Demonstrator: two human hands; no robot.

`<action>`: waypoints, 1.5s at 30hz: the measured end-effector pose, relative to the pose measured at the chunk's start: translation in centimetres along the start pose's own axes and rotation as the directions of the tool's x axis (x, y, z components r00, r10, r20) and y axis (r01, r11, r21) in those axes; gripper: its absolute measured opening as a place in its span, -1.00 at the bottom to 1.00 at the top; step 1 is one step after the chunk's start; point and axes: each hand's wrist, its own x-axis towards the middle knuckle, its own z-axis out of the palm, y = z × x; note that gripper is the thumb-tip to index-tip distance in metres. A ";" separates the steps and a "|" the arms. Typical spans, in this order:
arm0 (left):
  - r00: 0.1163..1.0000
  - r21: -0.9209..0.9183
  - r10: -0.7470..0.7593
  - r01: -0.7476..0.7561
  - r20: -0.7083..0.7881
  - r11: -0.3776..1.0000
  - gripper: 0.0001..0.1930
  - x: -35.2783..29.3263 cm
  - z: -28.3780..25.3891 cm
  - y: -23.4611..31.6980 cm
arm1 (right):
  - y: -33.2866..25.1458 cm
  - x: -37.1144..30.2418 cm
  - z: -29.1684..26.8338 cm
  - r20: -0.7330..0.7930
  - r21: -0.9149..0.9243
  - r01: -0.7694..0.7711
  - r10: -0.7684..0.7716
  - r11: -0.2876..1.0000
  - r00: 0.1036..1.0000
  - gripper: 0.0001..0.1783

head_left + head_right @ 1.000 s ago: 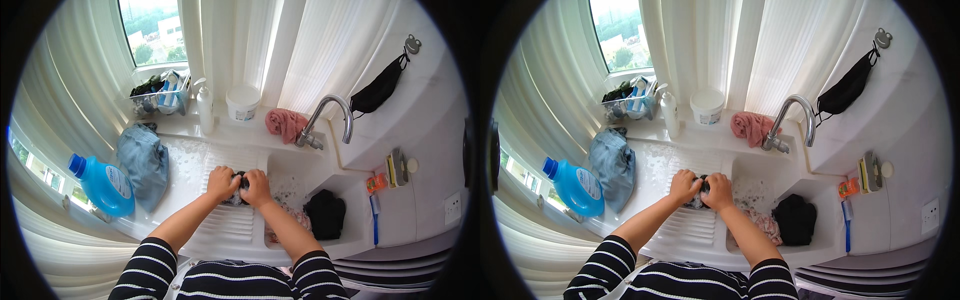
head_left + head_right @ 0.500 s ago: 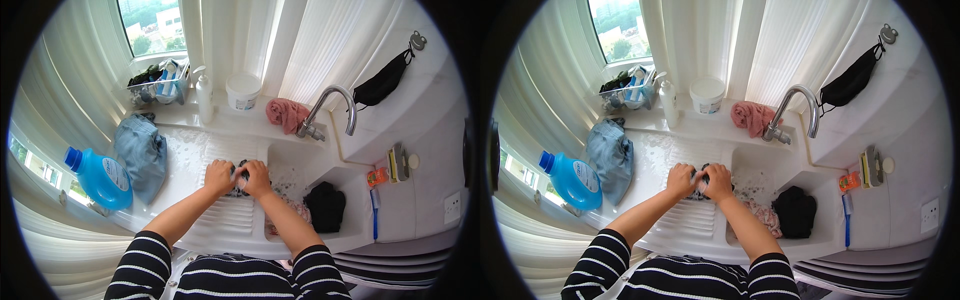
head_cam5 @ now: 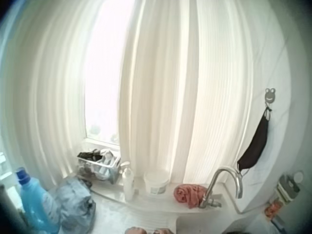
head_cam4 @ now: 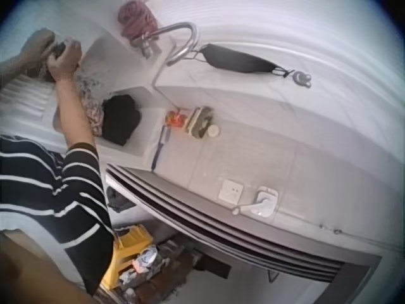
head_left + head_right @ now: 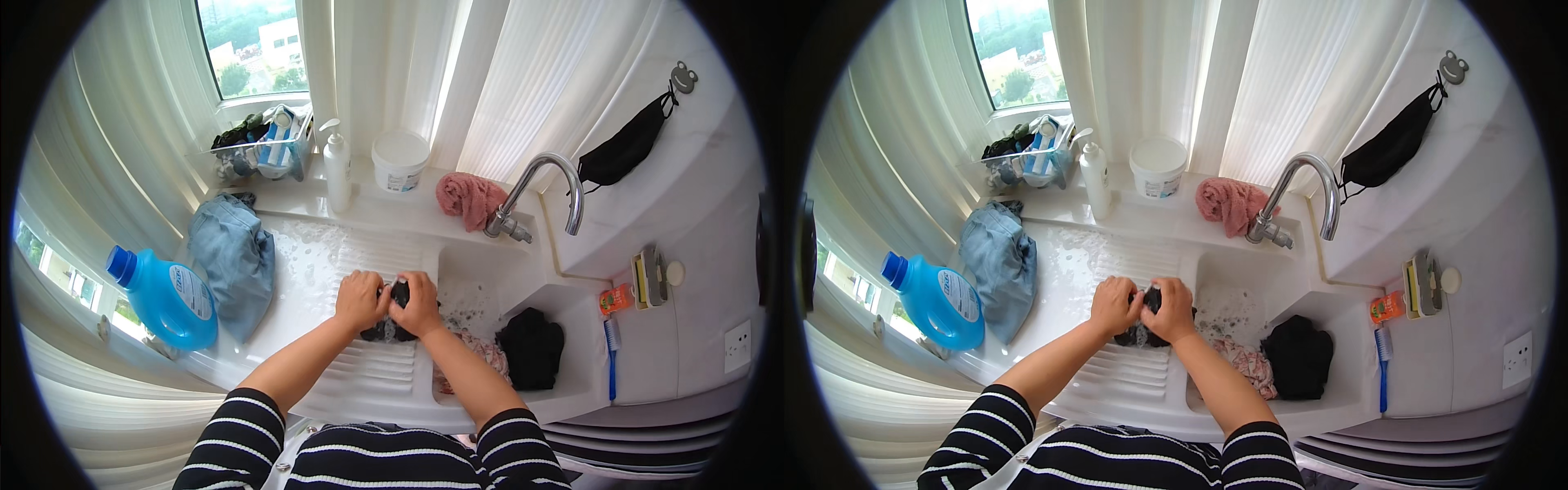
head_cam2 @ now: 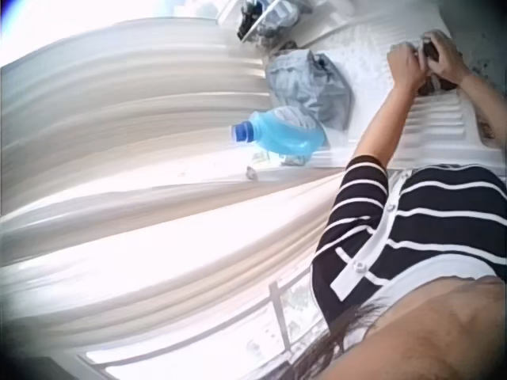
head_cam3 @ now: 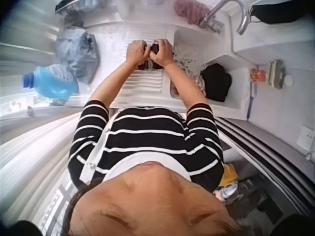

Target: The person hand-washes a dark garment in a white sink, repeatedly scrubbing the fabric against the sink's built-in washboard and wringing it out. The person manipulates the wet cloth with both hands, focusing on different sections of the item throughout the process.

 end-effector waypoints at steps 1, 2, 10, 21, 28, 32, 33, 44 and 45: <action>0.986 0.018 -0.104 0.108 -0.128 0.994 -0.75 1.4 0.5 0.1 | 0.0 1.5 0.3 -0.114 -0.199 -0.066 0.044 0.978 0.993 -0.41; 0.973 0.154 -0.091 0.126 -0.212 0.980 -0.73 1.6 0.5 0.3 | -0.6 1.9 0.6 -0.056 -0.252 -0.239 0.233 0.938 0.971 -0.38; 0.958 -0.177 0.277 -0.261 0.070 0.949 -0.68 -6.0 -4.9 2.4 | -4.4 -5.6 -4.2 0.131 -0.008 0.363 -0.359 0.932 0.924 -0.52; 0.987 -0.184 0.020 -0.050 -0.158 0.982 -0.77 0.4 -2.1 1.1 | -3.9 0.0 -2.9 -0.008 0.044 0.288 -0.288 0.957 0.958 -0.68; 0.931 -0.126 0.365 -0.361 0.016 0.924 -0.74 -3.8 -2.6 0.6 | -0.9 -4.0 -2.3 0.107 0.212 0.292 -0.319 0.933 0.942 -0.62; 0.977 0.071 -0.178 0.187 -0.121 0.980 -0.50 2.4 0.7 -0.8 | 1.3 2.6 1.7 -0.037 -0.326 -0.178 0.176 0.928 0.984 -0.28; 0.948 0.134 -0.318 0.317 -0.015 0.939 -0.46 2.9 -0.1 0.1 | 0.4 3.3 1.1 0.082 -0.306 -0.259 0.296 0.916 0.952 -0.26; 0.937 -0.168 0.314 -0.289 0.153 0.943 -0.72 -5.3 -3.1 0.7 | -1.7 -3.8 -3.6 0.207 0.096 0.479 -0.488 0.873 0.848 -0.61; 0.967 -0.126 0.221 -0.206 0.125 0.971 -0.78 -3.5 -2.2 0.0 | -1.9 -1.6 -3.2 0.274 0.122 0.325 -0.347 0.938 0.897 -0.66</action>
